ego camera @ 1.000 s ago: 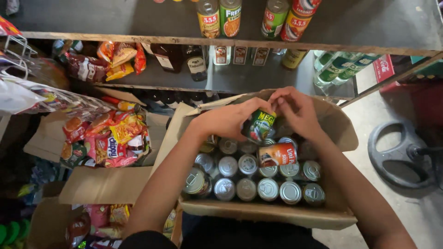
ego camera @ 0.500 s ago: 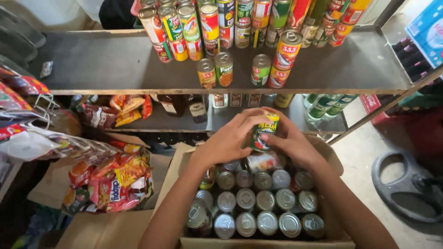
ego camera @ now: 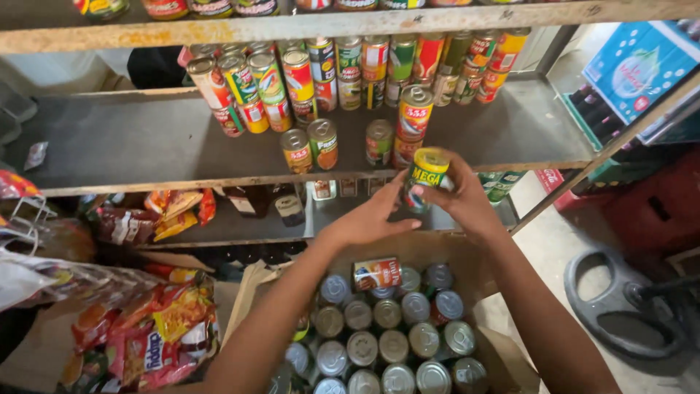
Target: Organizing canned goods by taking them out of a box and placing them neatly on grocery store shelves.
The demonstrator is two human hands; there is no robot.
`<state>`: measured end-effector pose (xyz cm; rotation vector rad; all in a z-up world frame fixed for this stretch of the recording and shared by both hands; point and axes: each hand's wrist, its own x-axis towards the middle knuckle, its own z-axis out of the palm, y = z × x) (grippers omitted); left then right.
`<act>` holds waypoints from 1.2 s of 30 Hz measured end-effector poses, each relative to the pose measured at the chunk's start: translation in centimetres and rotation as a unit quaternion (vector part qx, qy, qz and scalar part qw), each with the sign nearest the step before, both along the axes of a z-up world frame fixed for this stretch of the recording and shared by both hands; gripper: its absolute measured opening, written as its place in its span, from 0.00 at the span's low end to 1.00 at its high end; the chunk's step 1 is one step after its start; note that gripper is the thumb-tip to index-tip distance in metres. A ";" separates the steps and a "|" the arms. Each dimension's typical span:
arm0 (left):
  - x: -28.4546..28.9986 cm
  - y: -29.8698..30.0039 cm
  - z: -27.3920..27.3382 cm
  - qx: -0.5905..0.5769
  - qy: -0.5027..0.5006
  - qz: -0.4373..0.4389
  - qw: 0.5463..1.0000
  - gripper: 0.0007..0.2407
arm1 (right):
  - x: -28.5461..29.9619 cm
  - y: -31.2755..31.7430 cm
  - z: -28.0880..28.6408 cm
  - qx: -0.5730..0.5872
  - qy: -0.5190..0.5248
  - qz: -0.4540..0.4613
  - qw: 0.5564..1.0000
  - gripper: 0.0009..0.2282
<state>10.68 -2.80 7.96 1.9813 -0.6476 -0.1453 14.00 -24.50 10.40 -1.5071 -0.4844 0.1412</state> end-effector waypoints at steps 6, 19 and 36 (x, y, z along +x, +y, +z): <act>6.8 -4.2 -7.0 0.147 -0.209 0.012 0.967 0.43 | 7.6 -1.7 -0.8 -0.069 -0.244 -0.164 0.953 0.31; 6.5 -4.3 -7.8 0.239 -0.258 0.060 0.934 0.41 | 12.1 -1.2 -6.5 -0.176 -0.201 -0.139 0.954 0.36; -6.8 0.8 -9.9 0.306 -0.353 -0.030 0.883 0.16 | -6.3 4.5 -4.1 -0.132 -0.288 0.090 0.944 0.14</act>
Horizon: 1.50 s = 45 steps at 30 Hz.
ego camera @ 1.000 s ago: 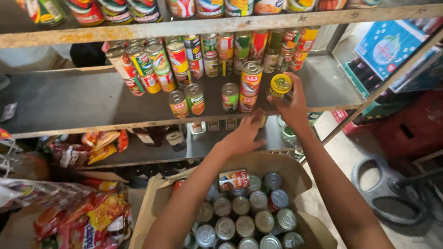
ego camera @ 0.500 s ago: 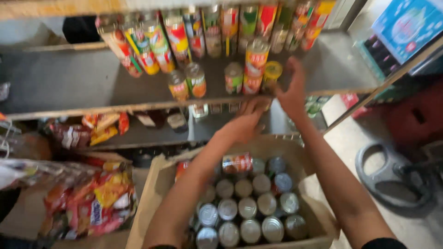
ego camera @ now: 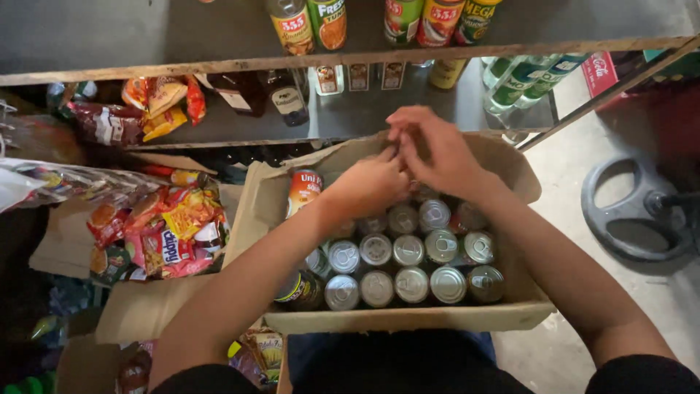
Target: Organizing canned goods by taking them out of a box and placing them neatly on grocery store shelves.
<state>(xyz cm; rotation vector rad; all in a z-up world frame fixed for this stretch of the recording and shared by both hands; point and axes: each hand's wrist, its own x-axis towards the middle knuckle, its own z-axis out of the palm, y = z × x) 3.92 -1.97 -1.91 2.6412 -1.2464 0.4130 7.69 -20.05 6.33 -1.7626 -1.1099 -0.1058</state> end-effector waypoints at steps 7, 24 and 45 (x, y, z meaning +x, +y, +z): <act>-0.9 0.0 0.3 -0.013 -0.029 0.053 0.998 0.20 | 0.7 -0.8 -0.1 -0.059 0.028 -0.001 0.998 0.14; -0.4 -1.6 8.3 -0.515 0.152 0.054 0.842 0.37 | 1.2 -1.2 -1.7 0.095 0.280 0.038 0.954 0.31; -0.4 2.9 7.1 -0.322 0.282 0.020 0.904 0.40 | 0.7 -1.9 -5.7 0.096 0.368 0.053 0.923 0.35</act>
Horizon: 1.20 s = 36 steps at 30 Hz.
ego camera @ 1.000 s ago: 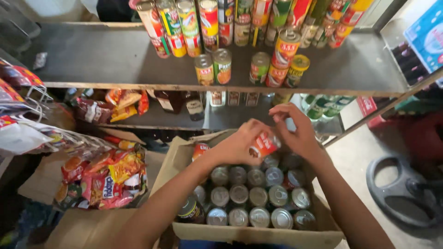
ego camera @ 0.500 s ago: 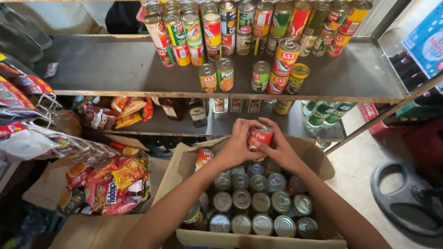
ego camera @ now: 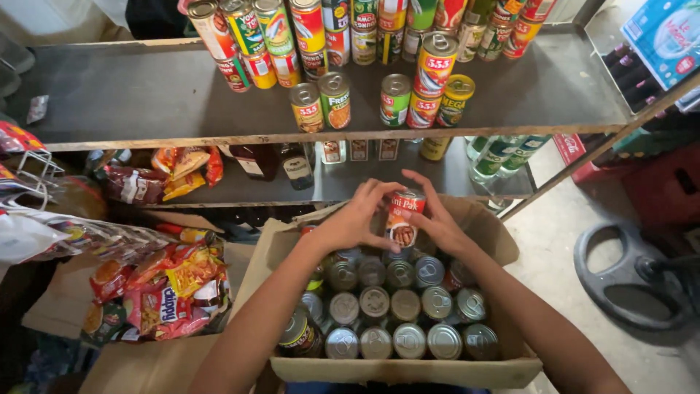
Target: Organizing canned goods by taking them out of a box and placing them neatly on grocery store shelves.
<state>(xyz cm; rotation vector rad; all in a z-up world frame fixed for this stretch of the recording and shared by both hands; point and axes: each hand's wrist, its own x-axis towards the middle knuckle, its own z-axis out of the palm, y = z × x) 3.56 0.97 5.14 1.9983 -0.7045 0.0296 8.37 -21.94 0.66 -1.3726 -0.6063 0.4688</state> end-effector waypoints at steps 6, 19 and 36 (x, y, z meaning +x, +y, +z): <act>0.4 -0.1 -1.5 0.032 -0.075 -0.008 0.997 0.47 | 0.8 -0.2 -1.2 0.076 0.043 0.004 0.996 0.33; 0.7 -0.7 0.5 0.028 -0.059 0.028 0.997 0.43 | 0.4 -0.5 2.8 0.032 0.089 -0.003 0.996 0.31; 13.0 -13.1 22.0 0.187 -0.439 0.073 0.876 0.48 | 8.2 -13.1 28.6 -0.006 -0.228 -0.261 0.938 0.36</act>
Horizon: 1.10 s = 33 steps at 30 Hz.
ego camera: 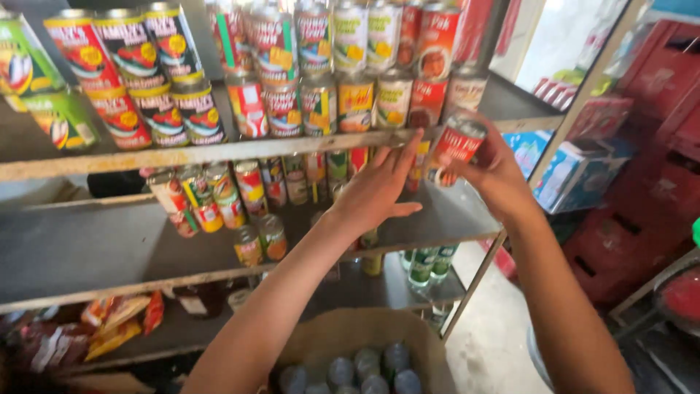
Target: Organizing canned goods by taking them out of a box and placing them neatly on grocery store shelves.
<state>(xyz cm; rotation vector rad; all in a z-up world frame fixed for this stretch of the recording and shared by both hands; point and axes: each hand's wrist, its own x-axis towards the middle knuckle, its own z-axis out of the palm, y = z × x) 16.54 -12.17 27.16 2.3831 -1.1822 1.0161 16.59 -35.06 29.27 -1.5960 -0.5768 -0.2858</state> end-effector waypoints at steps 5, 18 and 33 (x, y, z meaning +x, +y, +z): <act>6.0 -3.4 0.2 0.028 -0.093 0.030 0.995 0.35 | 5.9 -2.5 2.3 0.031 -0.133 -0.065 0.988 0.30; 7.4 -5.5 0.0 -0.018 -0.109 0.131 0.985 0.29 | 11.9 -3.3 4.1 -0.086 -0.124 -0.134 0.979 0.36; 11.7 -10.1 0.6 -0.027 -0.054 0.161 0.985 0.29 | 14.4 -5.0 2.7 0.038 -0.189 -0.147 0.970 0.32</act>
